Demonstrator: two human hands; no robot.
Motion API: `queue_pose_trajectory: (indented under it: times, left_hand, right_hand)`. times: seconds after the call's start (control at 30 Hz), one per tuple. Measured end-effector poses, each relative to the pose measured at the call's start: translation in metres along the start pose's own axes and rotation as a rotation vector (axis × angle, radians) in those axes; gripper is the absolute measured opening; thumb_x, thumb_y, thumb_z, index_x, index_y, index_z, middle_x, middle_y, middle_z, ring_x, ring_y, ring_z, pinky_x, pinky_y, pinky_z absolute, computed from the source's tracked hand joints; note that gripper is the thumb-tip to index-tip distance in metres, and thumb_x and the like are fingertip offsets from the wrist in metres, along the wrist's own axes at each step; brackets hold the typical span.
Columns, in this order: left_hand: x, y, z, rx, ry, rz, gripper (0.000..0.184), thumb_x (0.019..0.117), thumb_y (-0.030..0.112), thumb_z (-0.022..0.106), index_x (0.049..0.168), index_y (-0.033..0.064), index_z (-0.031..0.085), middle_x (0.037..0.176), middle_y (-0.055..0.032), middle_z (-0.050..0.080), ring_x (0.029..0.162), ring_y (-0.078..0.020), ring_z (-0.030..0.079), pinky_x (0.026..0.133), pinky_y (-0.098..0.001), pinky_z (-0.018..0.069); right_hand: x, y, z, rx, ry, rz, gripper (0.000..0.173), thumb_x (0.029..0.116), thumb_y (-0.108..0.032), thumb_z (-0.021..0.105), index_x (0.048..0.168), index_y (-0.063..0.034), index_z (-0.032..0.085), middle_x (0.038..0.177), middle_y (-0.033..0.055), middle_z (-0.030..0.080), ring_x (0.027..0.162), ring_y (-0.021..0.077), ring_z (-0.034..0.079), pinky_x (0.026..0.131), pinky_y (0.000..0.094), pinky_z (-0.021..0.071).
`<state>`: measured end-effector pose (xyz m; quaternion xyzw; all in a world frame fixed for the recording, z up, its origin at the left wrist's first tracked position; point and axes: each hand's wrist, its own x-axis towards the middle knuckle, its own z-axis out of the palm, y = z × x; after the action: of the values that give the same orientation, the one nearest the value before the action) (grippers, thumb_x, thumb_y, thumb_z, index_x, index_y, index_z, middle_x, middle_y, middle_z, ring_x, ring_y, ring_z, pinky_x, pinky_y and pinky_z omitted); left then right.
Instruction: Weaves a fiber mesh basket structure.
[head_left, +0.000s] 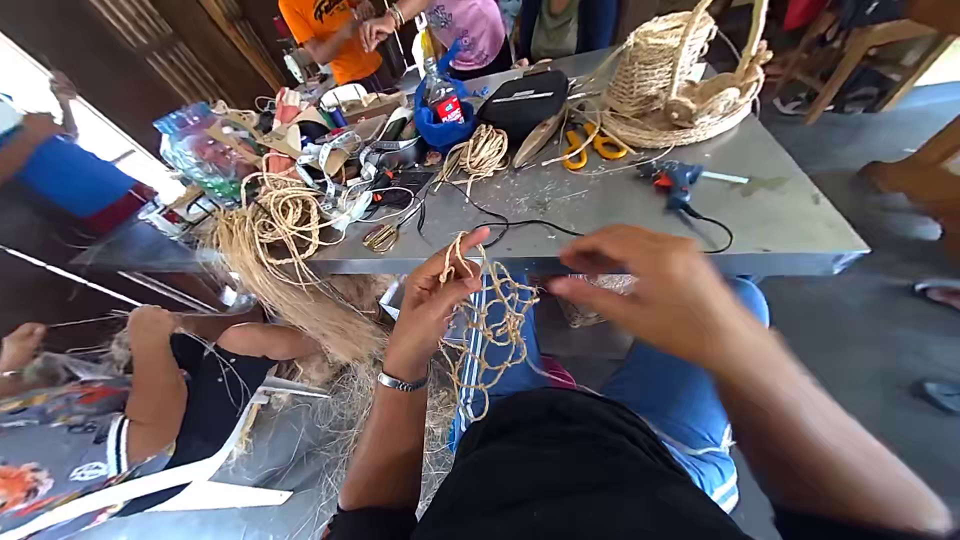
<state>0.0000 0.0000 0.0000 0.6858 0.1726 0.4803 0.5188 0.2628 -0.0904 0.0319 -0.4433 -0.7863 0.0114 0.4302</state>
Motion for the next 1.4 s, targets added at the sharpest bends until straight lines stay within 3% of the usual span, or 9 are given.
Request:
queue_pose_trajectory:
  times: [0.23,0.5,0.7,0.77,0.83,0.93,1.03,1.27,1.4]
  left_hand:
    - [-0.001,0.0,0.002,-0.054,-0.011,0.045,0.04,0.0957,0.012,0.065,0.136,0.0117,0.063,0.105,0.0018,0.068,0.085,-0.0065,0.063,0.078,-0.0245,0.0557]
    - [-0.006,-0.003,0.004,-0.128,0.093,0.046,0.028,0.0983,0.008,0.061,0.125,0.0137,0.065,0.097,0.0011,0.067,0.079,-0.0075,0.065,0.071,-0.0238,0.0574]
    - [-0.007,0.0,0.005,-0.222,0.104,0.053,0.022,0.1011,0.01,0.059,0.119,0.0164,0.07,0.092,-0.0001,0.069,0.073,-0.0065,0.064,0.066,-0.0216,0.0563]
    - [-0.007,0.003,0.007,-0.215,0.12,0.028,0.03,0.1016,0.011,0.057,0.13,0.0173,0.061,0.094,0.0007,0.066,0.074,-0.0064,0.064,0.067,-0.0206,0.0567]
    - [-0.007,0.003,0.007,-0.215,0.136,-0.021,0.033,0.1016,0.012,0.057,0.134,0.0184,0.055,0.094,0.0007,0.065,0.075,-0.007,0.065,0.068,-0.0209,0.0576]
    - [-0.007,0.001,0.007,-0.264,0.146,-0.057,0.015,0.1059,0.023,0.055,0.111,0.0154,0.067,0.093,-0.0007,0.069,0.075,-0.0065,0.067,0.067,-0.02,0.0574]
    - [-0.006,0.005,0.01,-0.365,0.117,-0.031,0.022,0.1098,0.029,0.045,0.106,0.0166,0.062,0.095,-0.0003,0.067,0.079,-0.0069,0.066,0.071,-0.0205,0.0577]
    - [-0.007,0.01,0.016,-0.372,0.093,-0.029,0.036,0.1109,0.034,0.039,0.14,0.021,0.056,0.091,0.0028,0.064,0.076,-0.0052,0.065,0.071,-0.0197,0.0575]
    - [-0.007,0.006,0.016,-0.222,0.112,0.053,0.039,0.107,0.022,0.052,0.146,0.0181,0.055,0.095,-0.0004,0.068,0.078,-0.0072,0.065,0.073,-0.0226,0.0574]
  right_hand:
    - [0.039,-0.019,0.054,0.248,0.096,0.022,0.009,0.0967,-0.012,0.069,0.102,-0.0058,0.072,0.086,0.0016,0.072,0.072,0.0053,0.068,0.067,0.0216,0.0593]
    - [0.031,-0.007,0.041,0.129,-0.01,0.08,0.016,0.0954,-0.01,0.059,0.1,-0.0077,0.074,0.09,0.0033,0.067,0.074,0.0071,0.062,0.065,0.0226,0.0536]
    - [0.022,-0.001,0.028,0.289,0.033,0.225,0.018,0.1034,-0.009,0.048,0.109,-0.0041,0.064,0.094,0.0044,0.071,0.073,0.0074,0.071,0.067,0.0246,0.0628]
    - [0.021,0.0,0.031,0.317,0.033,0.234,0.018,0.1022,-0.008,0.048,0.106,-0.0063,0.066,0.083,0.0011,0.067,0.062,0.0048,0.06,0.055,0.0202,0.0512]
    - [0.021,-0.003,0.031,0.304,0.019,0.198,0.021,0.1026,-0.009,0.046,0.106,-0.0074,0.067,0.089,0.0002,0.067,0.067,0.0031,0.057,0.058,0.0188,0.0478]
    - [0.02,-0.009,0.031,0.299,0.028,0.127,0.02,0.1056,-0.019,0.053,0.107,-0.0085,0.07,0.096,-0.0005,0.067,0.076,0.0007,0.061,0.066,0.0156,0.0531]
    - [0.019,-0.011,0.032,0.278,0.072,0.121,0.018,0.1051,-0.023,0.058,0.108,-0.0104,0.071,0.078,-0.0044,0.062,0.061,-0.001,0.053,0.053,0.0139,0.0448]
    - [0.016,-0.013,0.039,0.268,-0.015,0.083,0.019,0.1071,-0.021,0.051,0.113,-0.0102,0.066,0.074,-0.0044,0.058,0.059,0.0003,0.052,0.053,0.0155,0.045]
    - [0.021,-0.015,0.032,0.056,0.057,-0.001,0.019,0.1045,-0.016,0.054,0.108,-0.0045,0.069,0.093,0.0049,0.066,0.077,0.0065,0.062,0.069,0.0202,0.0545]
